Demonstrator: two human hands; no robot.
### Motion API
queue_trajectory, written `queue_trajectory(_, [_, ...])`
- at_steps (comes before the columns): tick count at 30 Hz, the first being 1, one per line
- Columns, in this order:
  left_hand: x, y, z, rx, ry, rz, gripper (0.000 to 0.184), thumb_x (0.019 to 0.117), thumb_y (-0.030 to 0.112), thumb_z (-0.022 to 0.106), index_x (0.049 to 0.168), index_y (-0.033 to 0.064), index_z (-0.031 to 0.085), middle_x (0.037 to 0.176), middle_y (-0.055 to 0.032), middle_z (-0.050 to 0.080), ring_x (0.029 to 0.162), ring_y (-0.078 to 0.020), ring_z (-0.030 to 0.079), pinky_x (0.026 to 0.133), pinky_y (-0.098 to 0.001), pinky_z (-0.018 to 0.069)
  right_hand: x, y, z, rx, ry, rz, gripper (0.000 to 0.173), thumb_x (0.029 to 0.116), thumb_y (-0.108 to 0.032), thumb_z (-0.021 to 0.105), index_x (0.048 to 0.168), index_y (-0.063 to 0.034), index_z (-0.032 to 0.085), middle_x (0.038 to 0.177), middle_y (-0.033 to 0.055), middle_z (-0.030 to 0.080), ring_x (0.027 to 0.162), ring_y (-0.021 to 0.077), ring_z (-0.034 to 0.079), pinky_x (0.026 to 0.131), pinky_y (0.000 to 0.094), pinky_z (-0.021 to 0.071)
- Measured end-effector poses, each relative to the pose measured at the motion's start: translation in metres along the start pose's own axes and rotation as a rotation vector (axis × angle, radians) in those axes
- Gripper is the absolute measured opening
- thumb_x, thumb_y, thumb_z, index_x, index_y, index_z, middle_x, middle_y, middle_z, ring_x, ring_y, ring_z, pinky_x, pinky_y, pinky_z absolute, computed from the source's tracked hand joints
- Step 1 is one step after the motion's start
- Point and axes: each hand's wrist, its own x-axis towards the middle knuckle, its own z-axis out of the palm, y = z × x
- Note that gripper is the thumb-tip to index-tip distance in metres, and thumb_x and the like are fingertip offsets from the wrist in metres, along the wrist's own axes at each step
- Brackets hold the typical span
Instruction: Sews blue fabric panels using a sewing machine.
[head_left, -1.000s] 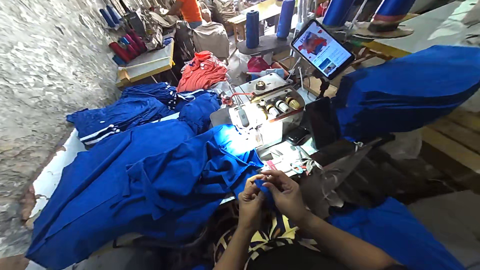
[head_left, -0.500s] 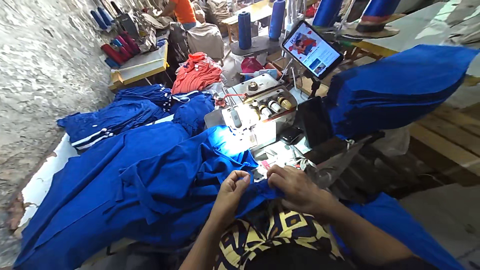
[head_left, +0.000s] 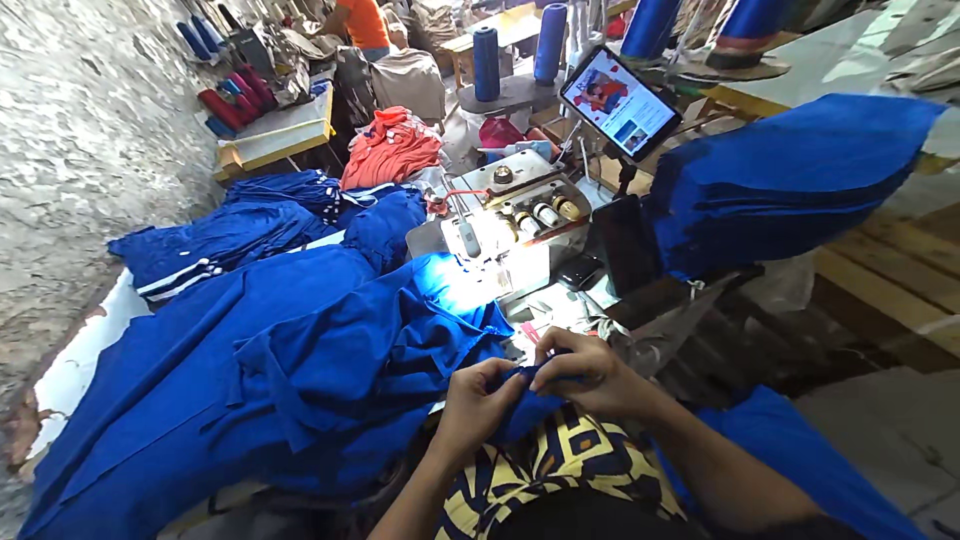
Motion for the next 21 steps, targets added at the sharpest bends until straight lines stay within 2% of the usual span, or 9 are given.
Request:
queue_trajectory(3, [-0.004, 0.0, 0.002, 0.094, -0.013, 0.078, 0.013, 0.095, 0.007, 0.066, 0.098, -0.0028, 0.073, 0.079, -0.0011, 0.074, 0.067, 0.0038, 0.066, 0.066, -0.0132, 0.0552, -0.001, 0.003, 0.002, -0.069, 0.056, 0.03, 0.015, 0.0961, -0.026, 0.071, 0.096, -0.0118, 0.072, 0.099, 0.0046, 0.066, 0.09, 0.0032, 0.063, 0.076, 0.0168, 0.0521])
queue_trajectory(5, [-0.007, 0.004, 0.002, 0.119, -0.02, 0.089, 0.013, 0.0942, 0.006, 0.065, 0.097, -0.004, 0.073, 0.078, -0.0033, 0.074, 0.066, 0.0013, 0.068, 0.066, -0.0152, 0.0573, -0.001, 0.005, 0.004, -0.225, 0.07, 0.012, 0.026, 0.0983, -0.036, 0.066, 0.1, -0.0096, 0.068, 0.094, 0.0064, 0.07, 0.083, 0.0089, 0.066, 0.068, 0.0241, 0.0534])
queue_trajectory(8, [-0.009, 0.003, -0.003, 0.18, -0.015, 0.153, 0.017, 0.0939, 0.009, 0.067, 0.105, -0.0035, 0.072, 0.082, -0.0051, 0.075, 0.069, -0.0009, 0.07, 0.068, -0.0173, 0.0587, -0.004, 0.005, 0.005, -0.278, 0.033, 0.039, 0.028, 0.0993, -0.036, 0.063, 0.1, -0.0112, 0.076, 0.085, 0.0038, 0.075, 0.073, 0.0111, 0.068, 0.062, 0.0303, 0.0521])
queue_trajectory(11, [-0.01, 0.002, -0.016, 0.33, -0.084, 0.3, 0.03, 0.094, 0.019, 0.07, 0.111, -0.0047, 0.064, 0.085, -0.0101, 0.07, 0.075, -0.0066, 0.068, 0.07, -0.0203, 0.0574, -0.007, 0.002, 0.0, -0.075, 0.007, 0.268, 0.023, 0.0947, -0.029, 0.069, 0.092, -0.0071, 0.077, 0.084, 0.0006, 0.073, 0.076, 0.0027, 0.065, 0.071, 0.025, 0.0534])
queue_trajectory(12, [-0.011, 0.003, -0.022, 0.384, -0.12, 0.321, 0.032, 0.0919, 0.025, 0.073, 0.106, -0.0031, 0.066, 0.089, -0.0121, 0.069, 0.079, -0.0099, 0.067, 0.072, -0.0221, 0.0568, -0.006, -0.001, -0.002, 0.011, 0.007, 0.355, 0.021, 0.0931, -0.026, 0.071, 0.092, -0.0053, 0.076, 0.084, -0.0016, 0.072, 0.076, -0.0019, 0.063, 0.072, 0.0205, 0.0527])
queue_trajectory(14, [-0.012, 0.001, -0.028, 0.482, -0.138, 0.342, 0.032, 0.0848, 0.032, 0.078, 0.095, 0.0024, 0.069, 0.085, -0.0117, 0.062, 0.079, -0.0138, 0.06, 0.07, -0.0224, 0.05, -0.002, -0.006, -0.007, 0.163, -0.004, 0.469, 0.015, 0.0928, -0.017, 0.07, 0.091, -0.0023, 0.075, 0.084, -0.0054, 0.071, 0.077, -0.0084, 0.061, 0.073, 0.013, 0.0519])
queue_trajectory(16, [-0.012, -0.011, -0.03, 0.48, -0.101, 0.378, 0.025, 0.0876, 0.027, 0.075, 0.091, 0.0026, 0.068, 0.082, -0.0108, 0.063, 0.079, -0.0123, 0.061, 0.07, -0.0208, 0.0506, 0.0, -0.008, -0.009, 0.251, -0.024, 0.49, 0.013, 0.096, -0.008, 0.063, 0.096, 0.0006, 0.073, 0.087, -0.0058, 0.071, 0.079, -0.0101, 0.061, 0.076, 0.0107, 0.0521])
queue_trajectory(19, [-0.011, -0.03, -0.032, 0.245, -0.038, 0.35, 0.019, 0.0955, 0.018, 0.068, 0.09, 0.0, 0.069, 0.086, -0.0051, 0.07, 0.085, -0.0013, 0.066, 0.079, -0.0163, 0.0538, 0.002, -0.008, -0.011, 0.249, -0.024, 0.477, 0.018, 0.0985, -0.005, 0.057, 0.101, 0.0008, 0.074, 0.093, -0.0054, 0.072, 0.085, -0.0118, 0.061, 0.08, 0.009, 0.0508])
queue_trajectory(21, [-0.012, -0.033, -0.031, 0.107, 0.018, 0.303, 0.012, 0.0941, 0.013, 0.069, 0.09, 0.0019, 0.07, 0.09, 0.0, 0.074, 0.087, 0.0022, 0.068, 0.081, -0.016, 0.0564, 0.003, -0.007, -0.011, 0.232, -0.017, 0.461, 0.019, 0.0977, -0.003, 0.056, 0.103, 0.0018, 0.074, 0.096, -0.0032, 0.073, 0.088, -0.012, 0.061, 0.083, 0.0087, 0.0505])
